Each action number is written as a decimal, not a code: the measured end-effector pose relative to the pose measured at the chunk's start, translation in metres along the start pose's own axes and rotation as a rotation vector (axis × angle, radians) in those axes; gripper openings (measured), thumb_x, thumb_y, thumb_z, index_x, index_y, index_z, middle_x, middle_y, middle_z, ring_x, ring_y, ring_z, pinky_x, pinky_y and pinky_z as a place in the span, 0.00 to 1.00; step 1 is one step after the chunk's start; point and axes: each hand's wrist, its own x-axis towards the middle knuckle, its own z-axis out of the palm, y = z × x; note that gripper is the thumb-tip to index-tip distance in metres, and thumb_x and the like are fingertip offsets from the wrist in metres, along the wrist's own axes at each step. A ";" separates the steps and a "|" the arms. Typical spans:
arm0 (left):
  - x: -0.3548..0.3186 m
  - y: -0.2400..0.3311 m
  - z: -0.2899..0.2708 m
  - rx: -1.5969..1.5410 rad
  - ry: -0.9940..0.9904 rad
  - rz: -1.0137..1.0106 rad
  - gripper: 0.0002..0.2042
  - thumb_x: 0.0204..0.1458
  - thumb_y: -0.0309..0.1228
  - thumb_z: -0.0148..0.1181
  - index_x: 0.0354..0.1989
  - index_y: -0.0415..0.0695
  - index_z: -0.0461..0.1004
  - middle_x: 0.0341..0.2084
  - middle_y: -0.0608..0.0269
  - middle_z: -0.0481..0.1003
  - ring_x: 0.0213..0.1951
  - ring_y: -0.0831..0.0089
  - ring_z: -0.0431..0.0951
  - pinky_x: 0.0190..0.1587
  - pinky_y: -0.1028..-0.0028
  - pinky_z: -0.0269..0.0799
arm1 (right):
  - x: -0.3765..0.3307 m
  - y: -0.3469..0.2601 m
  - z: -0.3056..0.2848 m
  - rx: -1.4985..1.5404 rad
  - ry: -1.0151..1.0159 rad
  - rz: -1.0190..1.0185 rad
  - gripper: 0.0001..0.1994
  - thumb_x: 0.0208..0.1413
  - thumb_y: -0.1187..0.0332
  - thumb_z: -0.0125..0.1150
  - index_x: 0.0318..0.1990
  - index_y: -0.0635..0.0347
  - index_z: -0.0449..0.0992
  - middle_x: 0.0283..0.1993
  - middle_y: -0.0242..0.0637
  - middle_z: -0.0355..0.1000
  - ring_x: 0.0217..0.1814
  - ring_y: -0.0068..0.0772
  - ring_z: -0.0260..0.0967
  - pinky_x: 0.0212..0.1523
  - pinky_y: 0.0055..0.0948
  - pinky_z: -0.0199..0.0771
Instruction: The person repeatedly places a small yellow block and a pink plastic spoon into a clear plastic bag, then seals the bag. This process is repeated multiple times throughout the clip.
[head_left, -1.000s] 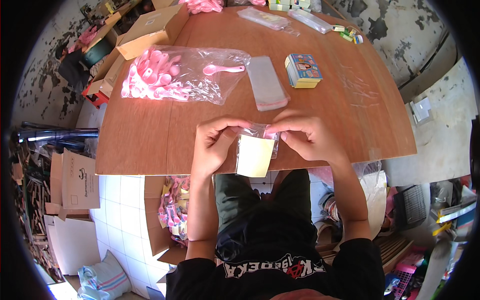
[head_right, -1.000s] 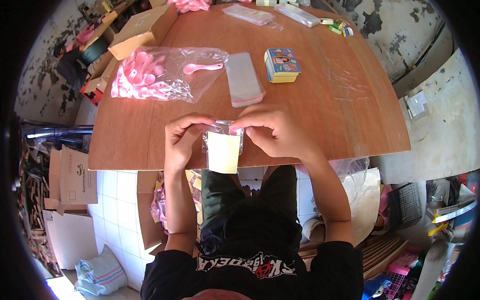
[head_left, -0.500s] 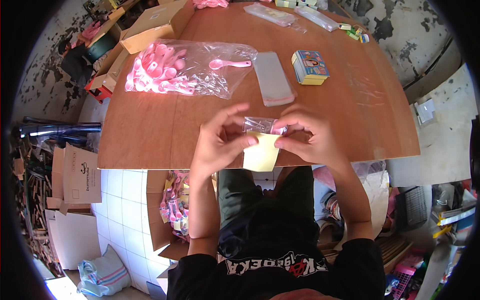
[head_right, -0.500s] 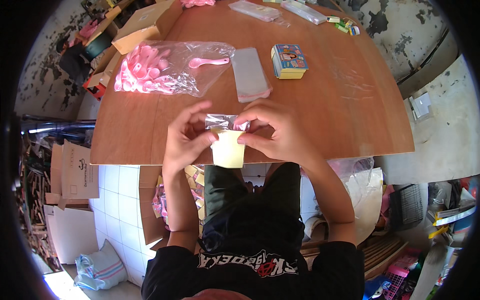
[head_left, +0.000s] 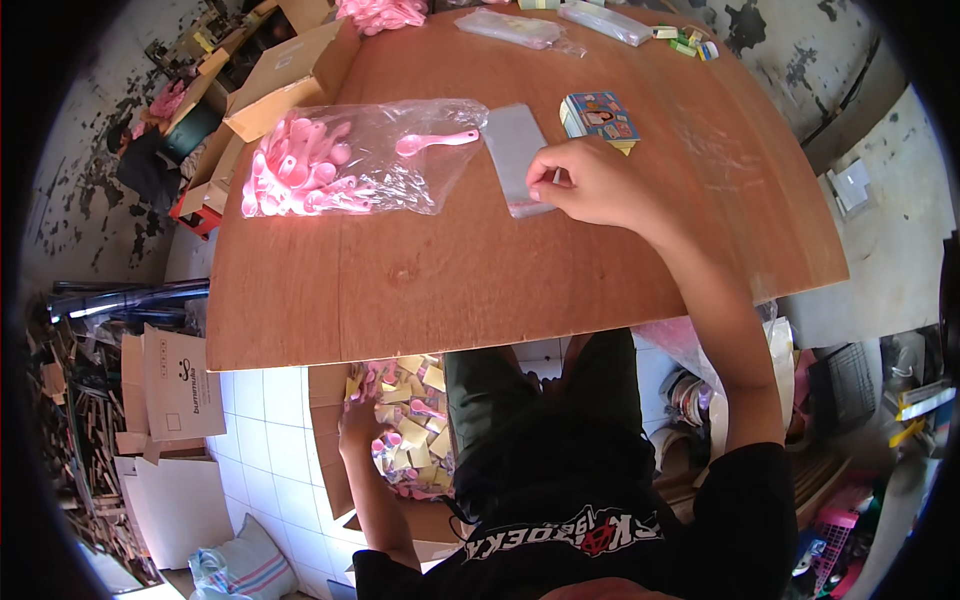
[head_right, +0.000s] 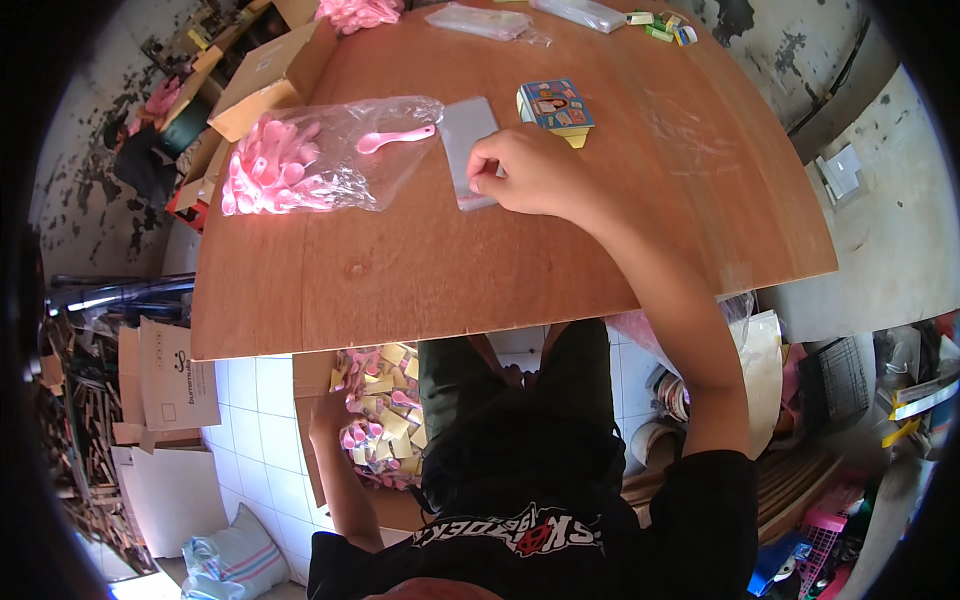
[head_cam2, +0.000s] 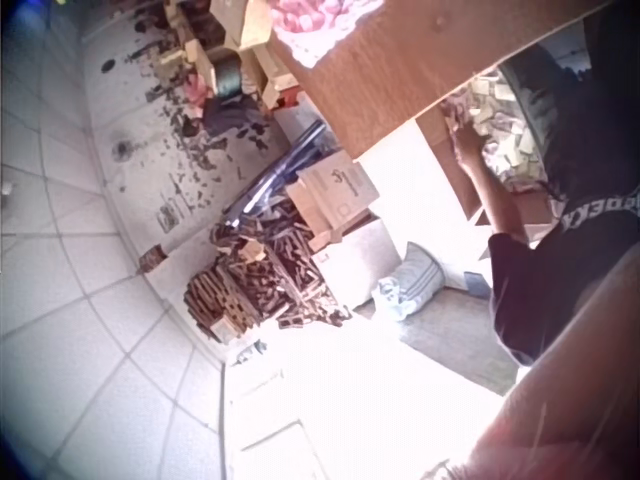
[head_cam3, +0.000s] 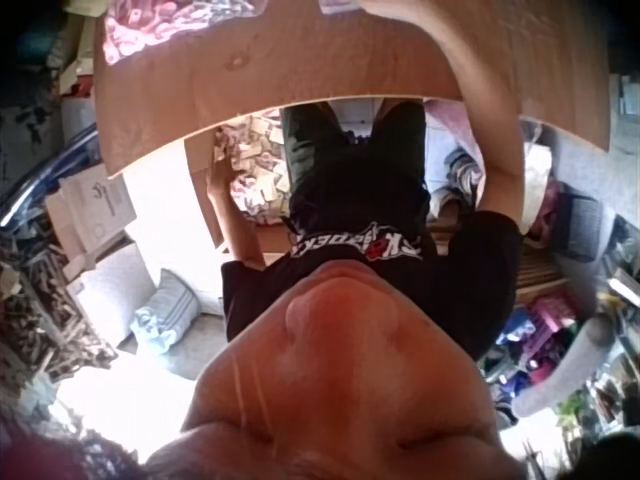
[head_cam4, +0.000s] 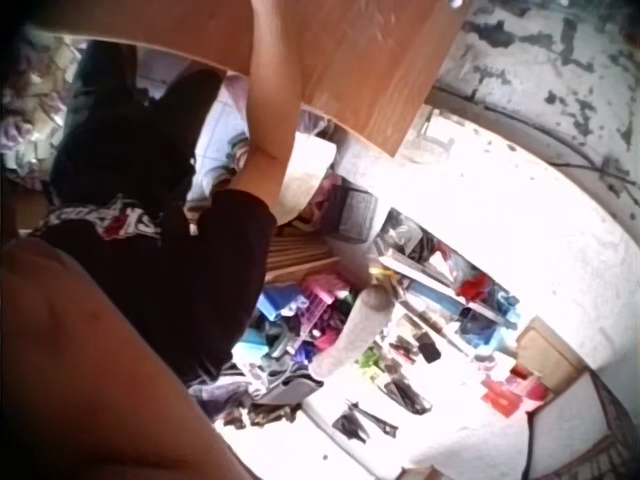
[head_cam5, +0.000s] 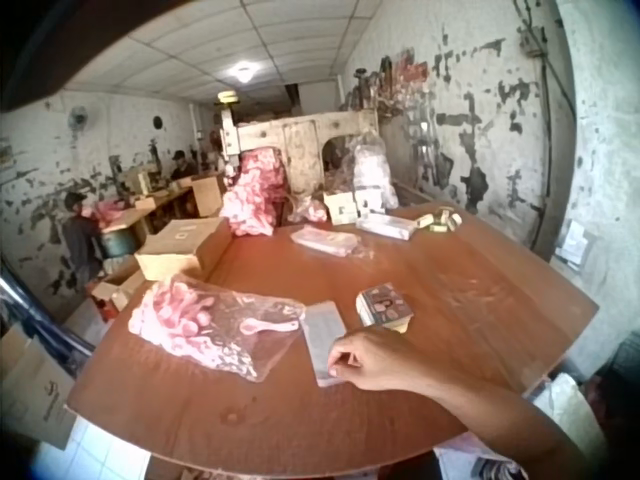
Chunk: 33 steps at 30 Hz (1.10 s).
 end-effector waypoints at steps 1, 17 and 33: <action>-0.002 0.001 0.000 0.167 -0.077 -0.090 0.23 0.42 0.41 0.69 0.47 0.46 0.76 0.38 0.53 0.80 0.42 0.57 0.80 0.46 0.60 0.74 | 0.002 0.004 0.004 -0.184 0.041 0.048 0.07 0.49 0.68 0.65 0.33 0.60 0.80 0.28 0.37 0.77 0.31 0.31 0.76 0.32 0.30 0.72; -0.015 0.246 -0.147 -1.791 0.205 0.600 0.21 0.58 0.34 0.58 0.55 0.35 0.64 0.47 0.53 0.71 0.46 0.61 0.77 0.52 0.62 0.72 | -0.048 -0.071 -0.009 -0.158 0.168 0.054 0.05 0.51 0.69 0.61 0.29 0.60 0.78 0.31 0.42 0.74 0.29 0.45 0.74 0.27 0.37 0.71; 0.023 0.299 -0.145 -2.418 0.093 0.437 0.12 0.64 0.35 0.46 0.51 0.45 0.66 0.50 0.46 0.72 0.53 0.52 0.74 0.56 0.54 0.71 | -0.011 0.047 -0.046 -0.510 0.642 0.328 0.19 0.53 0.51 0.61 0.38 0.60 0.80 0.30 0.44 0.78 0.33 0.41 0.77 0.33 0.37 0.73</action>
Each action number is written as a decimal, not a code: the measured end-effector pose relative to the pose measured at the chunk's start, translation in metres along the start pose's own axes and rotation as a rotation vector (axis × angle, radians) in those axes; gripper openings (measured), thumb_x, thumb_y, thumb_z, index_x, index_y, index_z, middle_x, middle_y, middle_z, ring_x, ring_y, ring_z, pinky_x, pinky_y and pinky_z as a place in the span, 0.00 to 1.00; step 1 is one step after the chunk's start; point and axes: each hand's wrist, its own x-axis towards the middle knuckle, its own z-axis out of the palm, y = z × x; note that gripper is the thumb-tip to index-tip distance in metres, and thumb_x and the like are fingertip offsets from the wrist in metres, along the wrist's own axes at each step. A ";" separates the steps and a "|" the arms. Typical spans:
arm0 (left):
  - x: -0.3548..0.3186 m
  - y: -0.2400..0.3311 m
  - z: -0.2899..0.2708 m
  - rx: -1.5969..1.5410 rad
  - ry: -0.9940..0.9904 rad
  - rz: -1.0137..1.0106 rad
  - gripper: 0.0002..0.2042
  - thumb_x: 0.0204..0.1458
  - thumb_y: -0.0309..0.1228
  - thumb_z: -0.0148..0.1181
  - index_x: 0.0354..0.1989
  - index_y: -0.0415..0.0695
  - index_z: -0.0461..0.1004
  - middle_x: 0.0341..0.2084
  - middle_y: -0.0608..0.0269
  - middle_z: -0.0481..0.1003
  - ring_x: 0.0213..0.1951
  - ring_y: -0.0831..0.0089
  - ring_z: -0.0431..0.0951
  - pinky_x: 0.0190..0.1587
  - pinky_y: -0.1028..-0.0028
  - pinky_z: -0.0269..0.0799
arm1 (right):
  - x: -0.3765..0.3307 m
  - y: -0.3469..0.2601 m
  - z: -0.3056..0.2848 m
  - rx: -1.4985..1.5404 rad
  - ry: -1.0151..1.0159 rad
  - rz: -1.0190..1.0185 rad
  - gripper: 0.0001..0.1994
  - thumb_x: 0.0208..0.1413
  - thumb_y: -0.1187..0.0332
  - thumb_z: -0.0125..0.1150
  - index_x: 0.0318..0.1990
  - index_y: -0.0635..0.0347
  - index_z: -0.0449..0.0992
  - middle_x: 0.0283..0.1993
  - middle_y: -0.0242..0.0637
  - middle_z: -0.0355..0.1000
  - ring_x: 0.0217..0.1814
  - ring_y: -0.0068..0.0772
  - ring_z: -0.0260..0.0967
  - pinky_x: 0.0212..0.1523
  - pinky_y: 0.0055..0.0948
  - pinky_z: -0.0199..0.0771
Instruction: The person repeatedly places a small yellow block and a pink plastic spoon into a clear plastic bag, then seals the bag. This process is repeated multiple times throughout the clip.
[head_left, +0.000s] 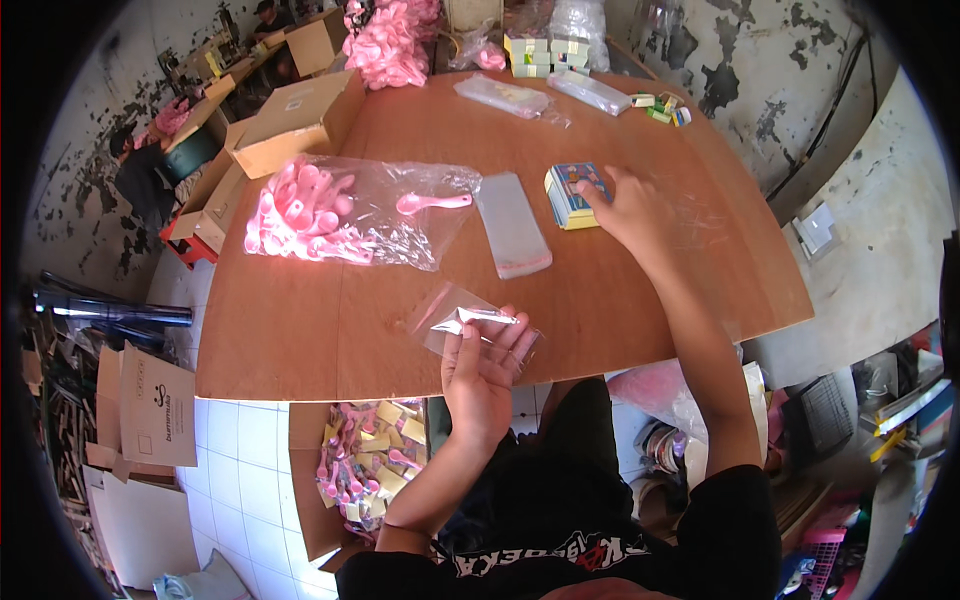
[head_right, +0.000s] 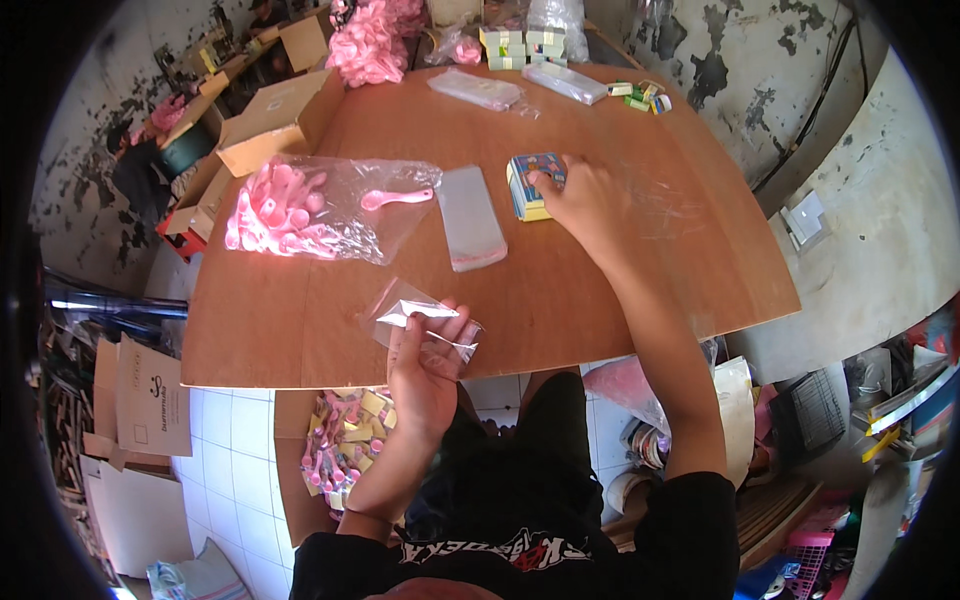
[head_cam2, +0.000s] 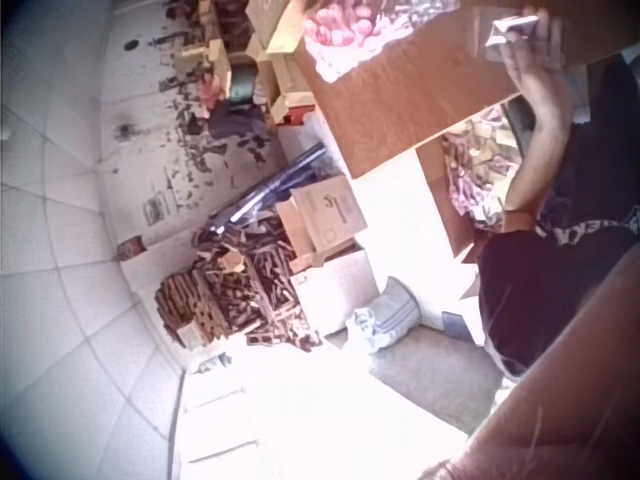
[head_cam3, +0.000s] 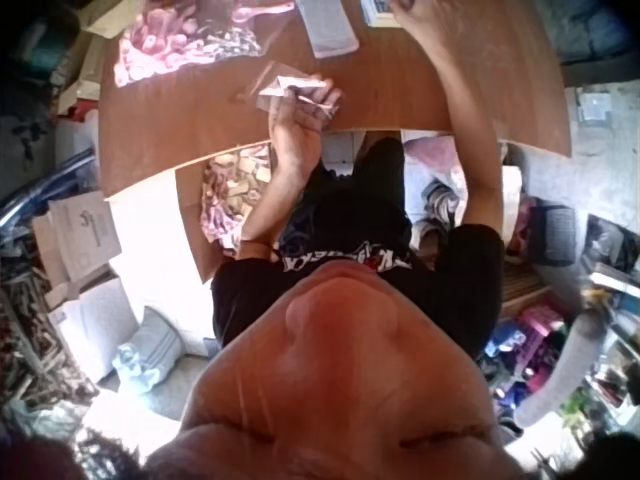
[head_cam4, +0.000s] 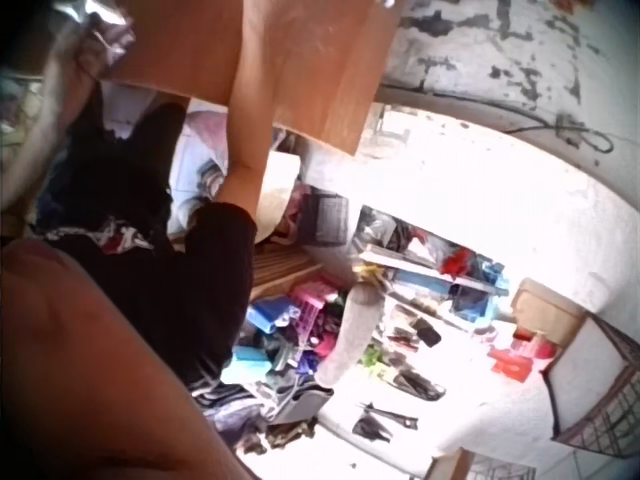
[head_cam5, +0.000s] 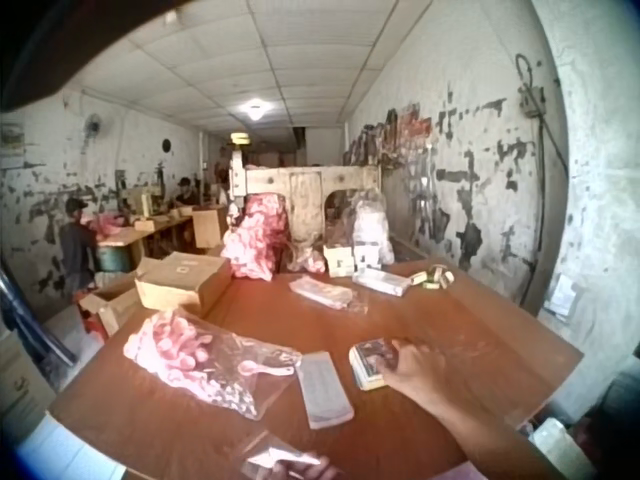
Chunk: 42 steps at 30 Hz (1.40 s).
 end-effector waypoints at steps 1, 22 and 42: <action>-0.001 0.001 0.001 -0.018 0.033 0.004 0.12 0.65 0.36 0.45 0.53 0.46 0.64 0.52 0.46 0.71 0.54 0.51 0.73 0.56 0.54 0.70 | 0.008 -0.002 0.006 -0.092 -0.147 0.080 0.22 0.52 0.48 0.60 0.35 0.60 0.81 0.30 0.45 0.78 0.34 0.45 0.77 0.34 0.40 0.74; 0.022 0.007 -0.004 -0.049 0.081 0.199 0.22 0.60 0.21 0.51 0.61 0.46 0.54 0.52 0.46 0.70 0.54 0.61 0.73 0.55 0.64 0.72 | -0.147 -0.068 -0.058 0.964 -0.168 0.438 0.13 0.56 0.73 0.62 0.47 0.68 0.73 0.36 0.37 0.75 0.23 0.13 0.67 0.17 0.13 0.64; 0.013 -0.009 0.002 0.154 0.042 0.255 0.23 0.59 0.20 0.53 0.61 0.43 0.54 0.52 0.45 0.71 0.51 0.68 0.74 0.50 0.69 0.74 | -0.191 -0.096 -0.034 1.202 -0.302 0.495 0.14 0.58 0.74 0.59 0.51 0.66 0.73 0.41 0.38 0.75 0.27 0.12 0.68 0.20 0.12 0.68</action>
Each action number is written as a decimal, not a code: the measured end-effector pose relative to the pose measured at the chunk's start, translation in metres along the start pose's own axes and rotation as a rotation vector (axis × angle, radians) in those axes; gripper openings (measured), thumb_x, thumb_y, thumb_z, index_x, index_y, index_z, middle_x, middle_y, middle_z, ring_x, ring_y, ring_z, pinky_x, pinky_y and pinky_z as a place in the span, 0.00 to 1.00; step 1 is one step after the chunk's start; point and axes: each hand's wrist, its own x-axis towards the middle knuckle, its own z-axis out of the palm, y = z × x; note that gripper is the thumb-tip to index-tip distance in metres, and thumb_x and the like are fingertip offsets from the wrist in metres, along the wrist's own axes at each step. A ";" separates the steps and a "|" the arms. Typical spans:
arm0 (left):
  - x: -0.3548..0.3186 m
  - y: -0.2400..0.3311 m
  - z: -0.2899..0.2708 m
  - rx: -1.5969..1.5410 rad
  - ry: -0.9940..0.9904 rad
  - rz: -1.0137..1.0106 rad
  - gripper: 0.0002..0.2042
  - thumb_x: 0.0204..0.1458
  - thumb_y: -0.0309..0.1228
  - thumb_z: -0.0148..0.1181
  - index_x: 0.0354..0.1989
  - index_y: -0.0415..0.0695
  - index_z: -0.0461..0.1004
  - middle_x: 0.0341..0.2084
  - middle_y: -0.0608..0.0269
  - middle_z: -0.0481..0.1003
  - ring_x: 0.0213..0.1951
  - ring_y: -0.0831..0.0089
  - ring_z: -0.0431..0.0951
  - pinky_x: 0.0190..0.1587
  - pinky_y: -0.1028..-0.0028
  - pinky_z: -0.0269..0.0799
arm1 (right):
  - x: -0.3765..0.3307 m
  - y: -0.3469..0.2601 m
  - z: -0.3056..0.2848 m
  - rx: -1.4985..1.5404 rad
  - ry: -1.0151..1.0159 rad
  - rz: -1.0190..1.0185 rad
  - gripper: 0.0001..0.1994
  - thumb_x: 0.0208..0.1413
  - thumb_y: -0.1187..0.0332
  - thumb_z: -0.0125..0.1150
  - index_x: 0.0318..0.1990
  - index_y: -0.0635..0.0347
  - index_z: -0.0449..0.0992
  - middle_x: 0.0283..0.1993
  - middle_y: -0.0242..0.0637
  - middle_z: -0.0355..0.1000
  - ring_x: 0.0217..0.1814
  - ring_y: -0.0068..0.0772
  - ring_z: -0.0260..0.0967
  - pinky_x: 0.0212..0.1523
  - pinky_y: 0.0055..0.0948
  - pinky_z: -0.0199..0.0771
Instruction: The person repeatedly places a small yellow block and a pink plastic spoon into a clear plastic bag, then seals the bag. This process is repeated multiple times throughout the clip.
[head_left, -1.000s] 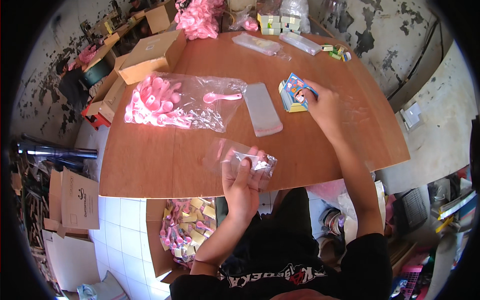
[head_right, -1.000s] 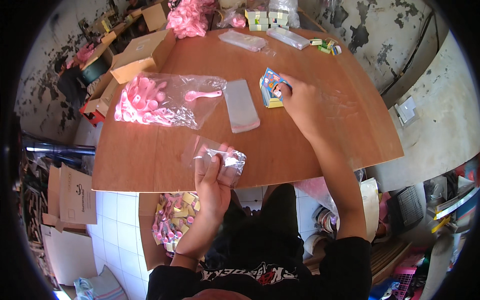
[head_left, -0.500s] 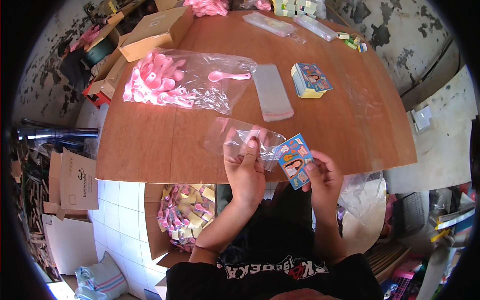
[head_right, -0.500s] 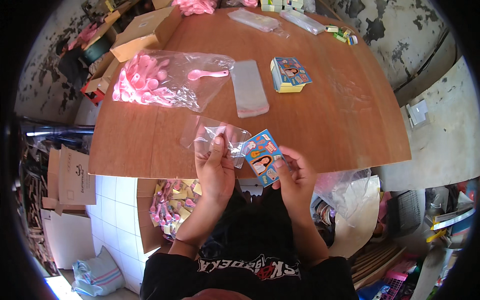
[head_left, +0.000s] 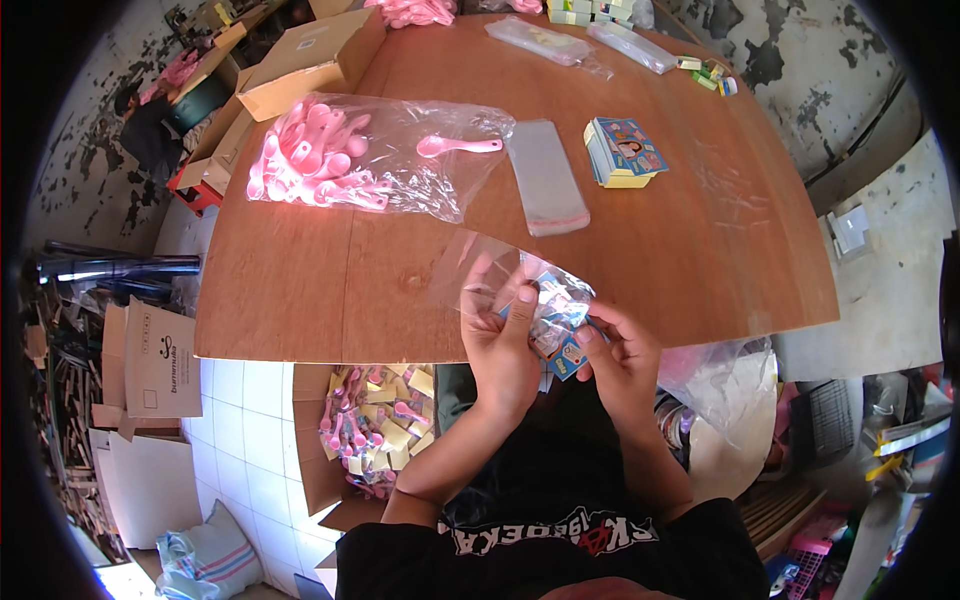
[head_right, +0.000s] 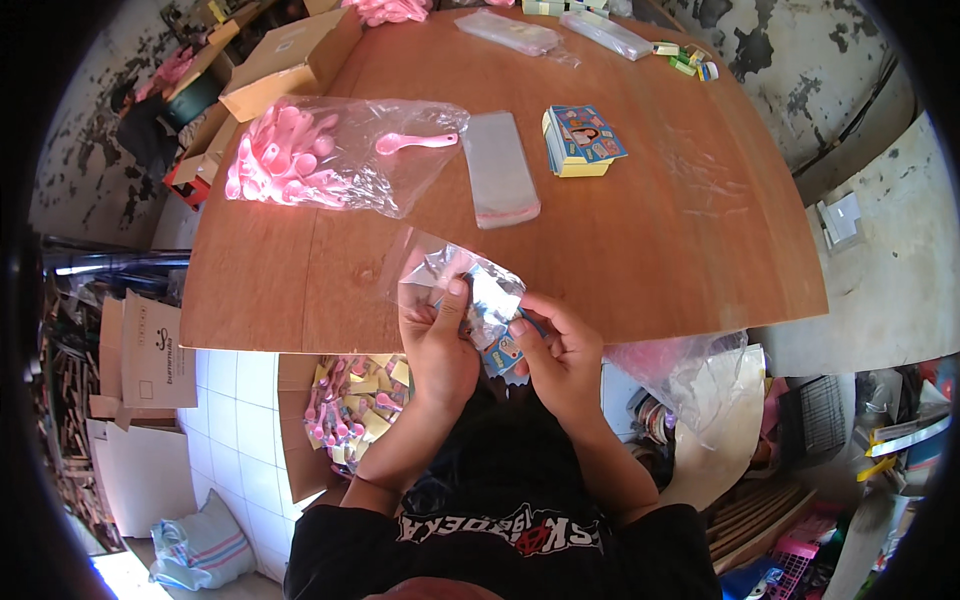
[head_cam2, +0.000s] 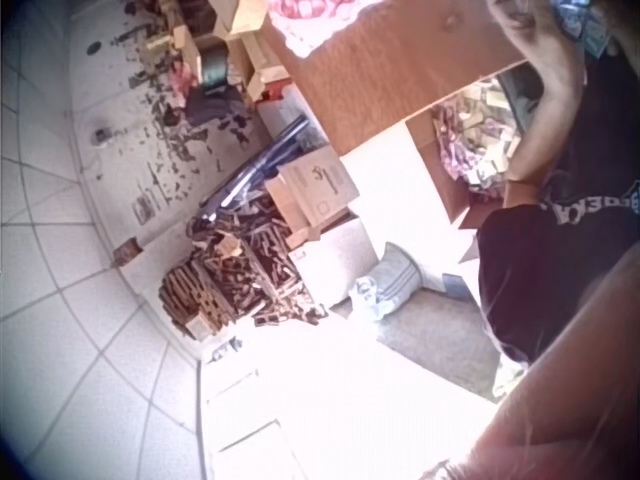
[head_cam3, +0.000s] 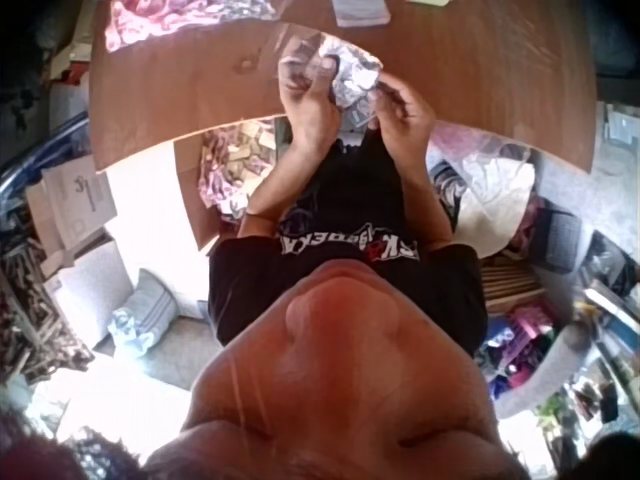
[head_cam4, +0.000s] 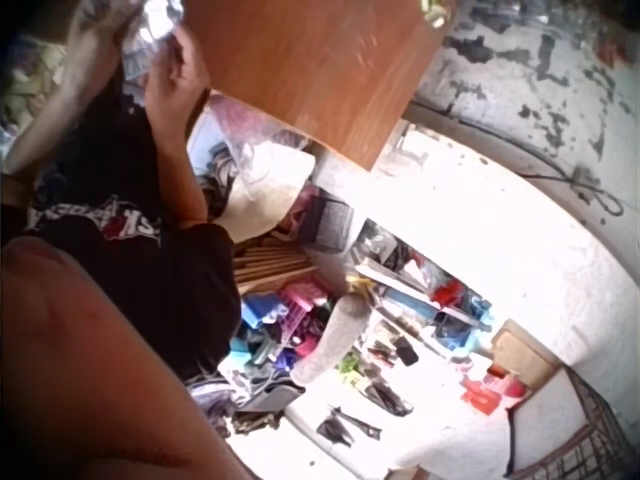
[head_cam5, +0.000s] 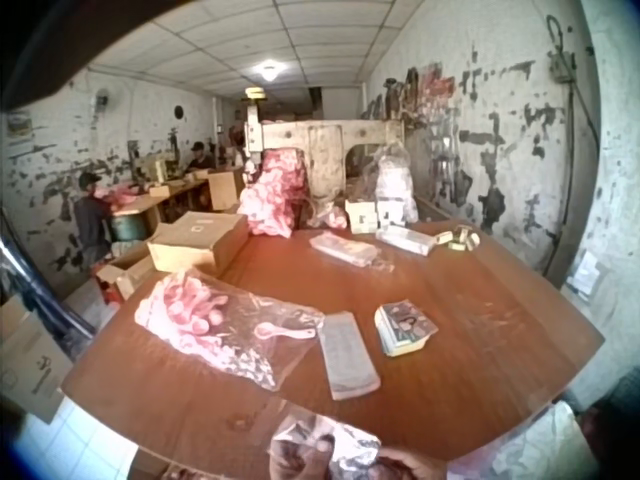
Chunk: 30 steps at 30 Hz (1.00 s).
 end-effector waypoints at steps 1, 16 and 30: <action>-0.002 0.000 0.001 -0.011 -0.021 -0.020 0.23 0.58 0.20 0.53 0.61 0.43 0.54 0.52 0.45 0.71 0.50 0.68 0.74 0.50 0.69 0.74 | 0.001 0.003 -0.001 0.014 -0.007 -0.025 0.14 0.58 0.74 0.59 0.51 0.66 0.73 0.41 0.38 0.75 0.27 0.12 0.68 0.20 0.12 0.68; 0.006 0.006 -0.010 -0.047 0.083 -0.017 0.21 0.56 0.20 0.56 0.58 0.44 0.63 0.46 0.56 0.75 0.46 0.72 0.77 0.44 0.75 0.75 | -0.004 -0.002 -0.004 0.007 0.164 -0.090 0.13 0.59 0.75 0.57 0.51 0.69 0.71 0.39 0.39 0.74 0.26 0.15 0.68 0.18 0.14 0.64; -0.005 0.009 0.006 -0.045 0.088 0.048 0.19 0.57 0.18 0.54 0.56 0.41 0.62 0.46 0.53 0.74 0.48 0.67 0.76 0.52 0.70 0.74 | -0.011 0.002 0.003 -0.045 0.200 -0.211 0.12 0.58 0.74 0.60 0.49 0.67 0.74 0.40 0.41 0.75 0.28 0.16 0.72 0.20 0.14 0.71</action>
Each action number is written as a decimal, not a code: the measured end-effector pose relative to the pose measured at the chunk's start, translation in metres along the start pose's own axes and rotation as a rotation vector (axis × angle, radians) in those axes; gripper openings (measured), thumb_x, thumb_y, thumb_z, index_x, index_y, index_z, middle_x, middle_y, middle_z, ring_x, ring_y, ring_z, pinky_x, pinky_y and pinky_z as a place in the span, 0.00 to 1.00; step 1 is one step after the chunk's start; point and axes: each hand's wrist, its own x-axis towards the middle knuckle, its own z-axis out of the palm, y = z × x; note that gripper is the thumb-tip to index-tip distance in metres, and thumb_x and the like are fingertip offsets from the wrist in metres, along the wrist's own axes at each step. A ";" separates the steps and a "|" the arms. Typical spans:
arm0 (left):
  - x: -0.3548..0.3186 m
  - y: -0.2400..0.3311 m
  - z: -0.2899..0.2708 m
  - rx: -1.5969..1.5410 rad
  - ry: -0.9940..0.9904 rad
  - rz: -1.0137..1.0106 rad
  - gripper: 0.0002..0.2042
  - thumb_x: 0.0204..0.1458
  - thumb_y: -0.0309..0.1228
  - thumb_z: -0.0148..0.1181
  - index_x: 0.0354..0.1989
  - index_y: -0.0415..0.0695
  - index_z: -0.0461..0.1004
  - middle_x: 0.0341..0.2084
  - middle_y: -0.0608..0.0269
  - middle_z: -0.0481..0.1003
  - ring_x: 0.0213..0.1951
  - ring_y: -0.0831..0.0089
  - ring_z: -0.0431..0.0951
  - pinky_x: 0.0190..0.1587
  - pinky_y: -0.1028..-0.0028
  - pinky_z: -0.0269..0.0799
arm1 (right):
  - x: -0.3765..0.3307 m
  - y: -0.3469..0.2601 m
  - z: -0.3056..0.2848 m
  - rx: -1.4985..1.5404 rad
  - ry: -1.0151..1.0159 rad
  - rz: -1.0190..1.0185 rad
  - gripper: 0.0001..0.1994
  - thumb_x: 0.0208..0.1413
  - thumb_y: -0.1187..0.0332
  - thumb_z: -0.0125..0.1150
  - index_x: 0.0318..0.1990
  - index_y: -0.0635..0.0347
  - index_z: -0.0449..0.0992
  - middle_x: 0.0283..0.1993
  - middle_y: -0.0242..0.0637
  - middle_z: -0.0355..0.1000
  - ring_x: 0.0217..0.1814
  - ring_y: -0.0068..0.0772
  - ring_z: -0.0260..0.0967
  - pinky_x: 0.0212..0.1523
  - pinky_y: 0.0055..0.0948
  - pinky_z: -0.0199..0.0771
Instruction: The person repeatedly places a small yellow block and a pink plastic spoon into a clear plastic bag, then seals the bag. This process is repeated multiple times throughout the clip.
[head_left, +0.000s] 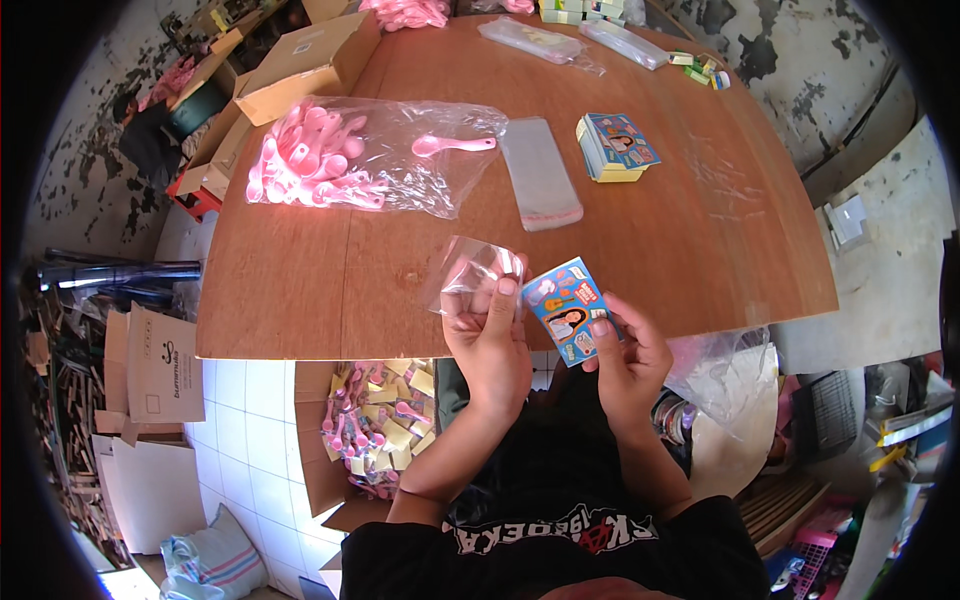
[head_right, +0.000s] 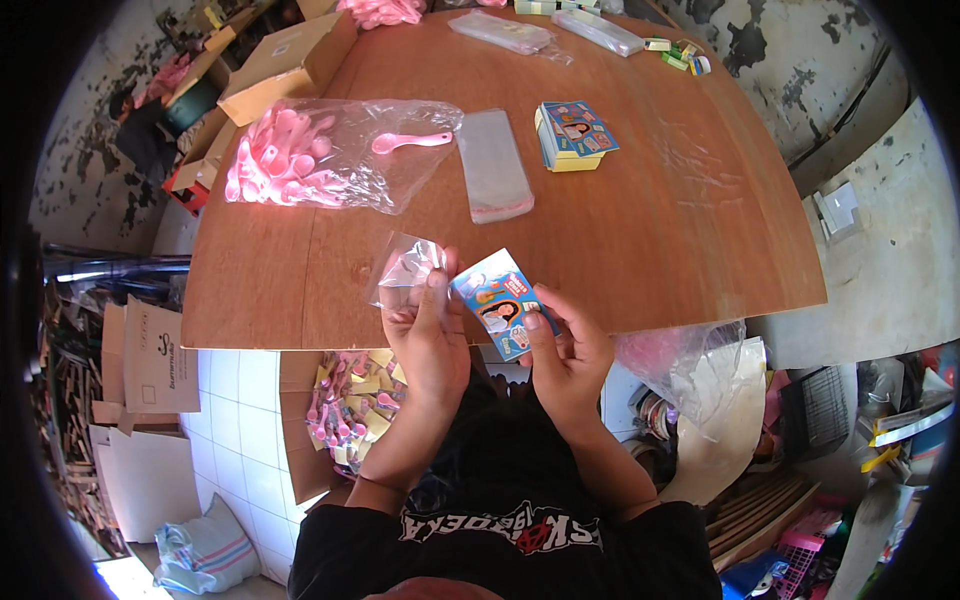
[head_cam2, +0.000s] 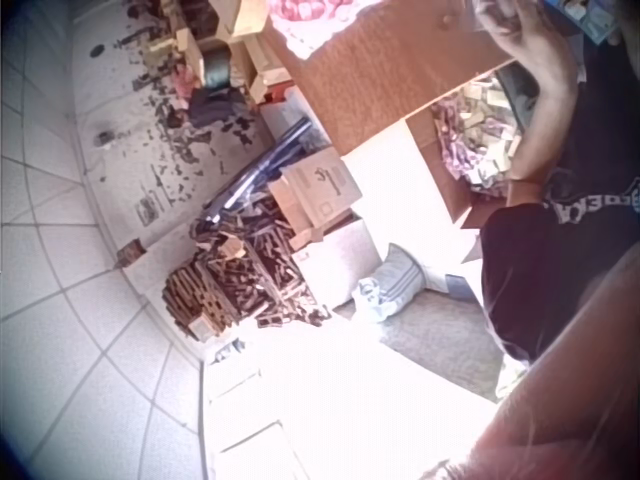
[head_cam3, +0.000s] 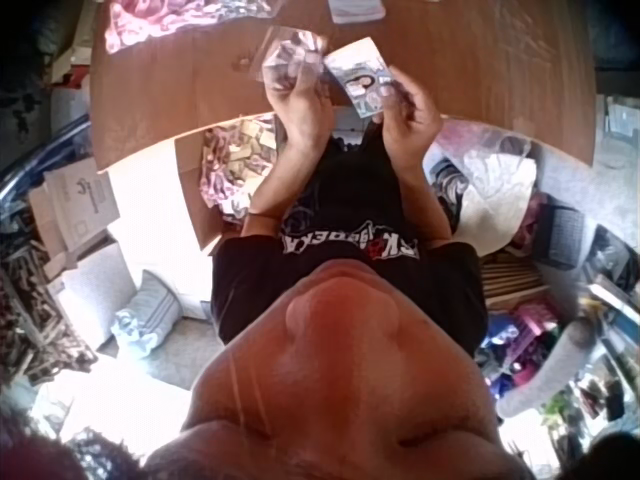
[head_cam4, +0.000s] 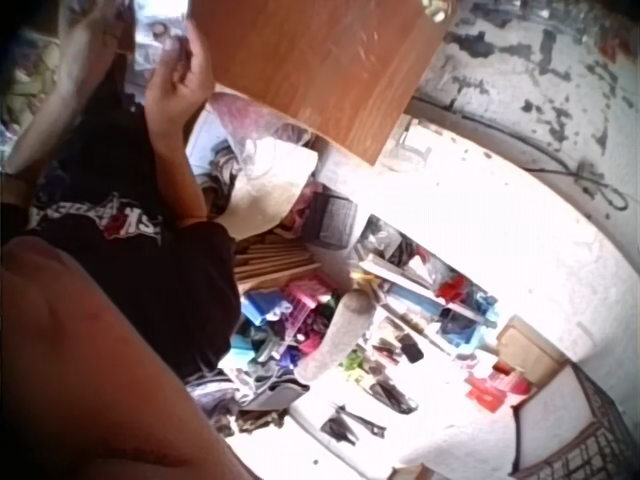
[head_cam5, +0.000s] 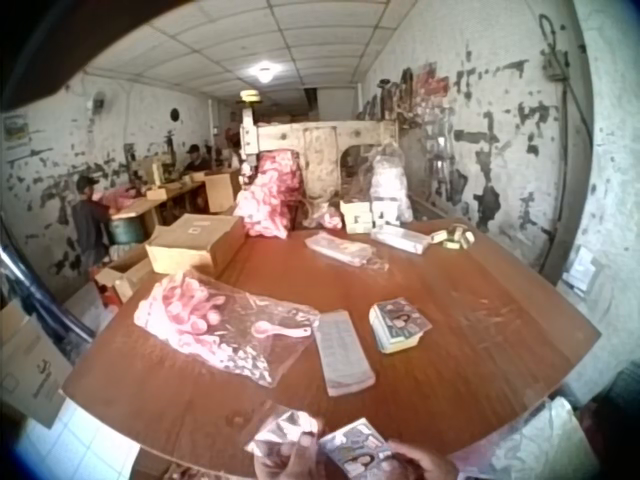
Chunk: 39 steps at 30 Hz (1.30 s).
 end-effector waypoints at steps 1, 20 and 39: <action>-0.001 -0.001 -0.001 -0.019 0.012 0.007 0.18 0.56 0.18 0.55 0.55 0.41 0.63 0.45 0.54 0.75 0.47 0.69 0.77 0.51 0.71 0.74 | 0.000 0.000 0.000 0.001 0.001 -0.001 0.12 0.58 0.74 0.60 0.49 0.67 0.74 0.40 0.41 0.75 0.28 0.16 0.72 0.20 0.14 0.71; 0.000 0.006 -0.005 0.011 0.053 0.046 0.18 0.52 0.17 0.60 0.51 0.41 0.69 0.36 0.60 0.78 0.37 0.73 0.79 0.38 0.77 0.77 | -0.012 -0.014 -0.012 0.007 0.027 0.024 0.14 0.58 0.74 0.60 0.50 0.70 0.72 0.39 0.43 0.75 0.27 0.17 0.71 0.19 0.14 0.69; -0.009 0.001 -0.012 0.055 -0.066 -0.001 0.15 0.55 0.19 0.58 0.51 0.38 0.68 0.47 0.50 0.77 0.47 0.70 0.78 0.45 0.73 0.76 | -0.011 -0.006 0.008 -0.044 -0.023 -0.067 0.12 0.57 0.76 0.60 0.48 0.69 0.74 0.39 0.41 0.76 0.28 0.17 0.73 0.21 0.14 0.73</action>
